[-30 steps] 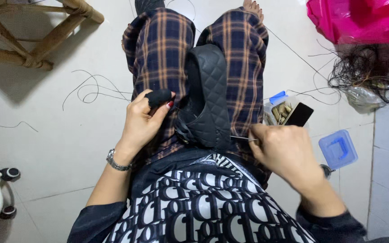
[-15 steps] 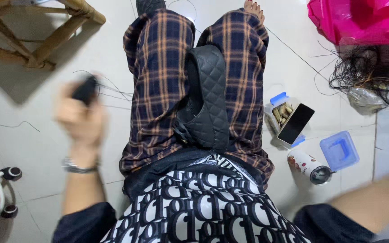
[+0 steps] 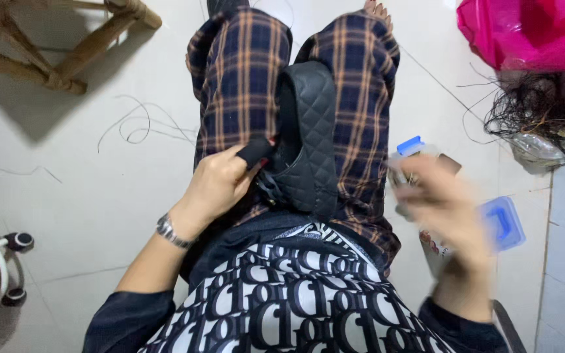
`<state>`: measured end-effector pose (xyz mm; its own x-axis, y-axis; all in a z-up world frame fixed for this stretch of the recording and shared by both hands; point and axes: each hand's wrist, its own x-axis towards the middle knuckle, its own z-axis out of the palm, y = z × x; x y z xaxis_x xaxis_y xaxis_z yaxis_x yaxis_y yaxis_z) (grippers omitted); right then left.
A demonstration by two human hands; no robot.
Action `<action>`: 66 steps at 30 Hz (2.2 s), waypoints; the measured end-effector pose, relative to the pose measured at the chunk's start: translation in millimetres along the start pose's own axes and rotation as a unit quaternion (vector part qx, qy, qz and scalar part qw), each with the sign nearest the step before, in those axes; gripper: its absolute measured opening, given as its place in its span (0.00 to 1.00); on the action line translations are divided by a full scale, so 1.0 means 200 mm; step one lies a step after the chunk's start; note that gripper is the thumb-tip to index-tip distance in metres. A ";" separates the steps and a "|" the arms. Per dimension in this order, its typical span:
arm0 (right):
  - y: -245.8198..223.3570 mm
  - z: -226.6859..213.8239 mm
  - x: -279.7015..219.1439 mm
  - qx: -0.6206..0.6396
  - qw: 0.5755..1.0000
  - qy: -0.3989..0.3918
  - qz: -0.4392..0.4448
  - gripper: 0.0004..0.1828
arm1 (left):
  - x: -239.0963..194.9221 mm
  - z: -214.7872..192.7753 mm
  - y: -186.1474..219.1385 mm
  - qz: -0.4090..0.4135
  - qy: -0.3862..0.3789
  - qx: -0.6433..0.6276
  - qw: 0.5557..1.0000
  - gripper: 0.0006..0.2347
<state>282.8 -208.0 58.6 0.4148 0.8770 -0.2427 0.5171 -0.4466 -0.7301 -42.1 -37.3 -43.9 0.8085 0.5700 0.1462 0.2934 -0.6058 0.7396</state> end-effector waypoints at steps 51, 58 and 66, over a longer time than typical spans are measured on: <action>0.04 0.19 0.06 -0.114 0.943 -0.228 -0.214 0.32 | -0.45 -0.39 -0.40 -0.446 0.069 0.262 0.853 0.18; -0.13 0.23 0.09 -0.278 0.899 -0.280 -0.190 0.27 | 0.10 -0.12 0.18 -0.212 0.062 -0.146 0.964 0.10; -0.17 0.25 0.12 -0.344 0.870 -0.318 -0.154 0.29 | 0.15 -0.03 0.13 -0.219 -0.055 -0.165 0.960 0.15</action>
<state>238.4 -162.1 46.5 -0.2068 0.7972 -0.5672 0.9468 0.0170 -0.3213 -13.3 -31.9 -16.7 0.6990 0.6569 -0.2828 0.4548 -0.1032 0.8846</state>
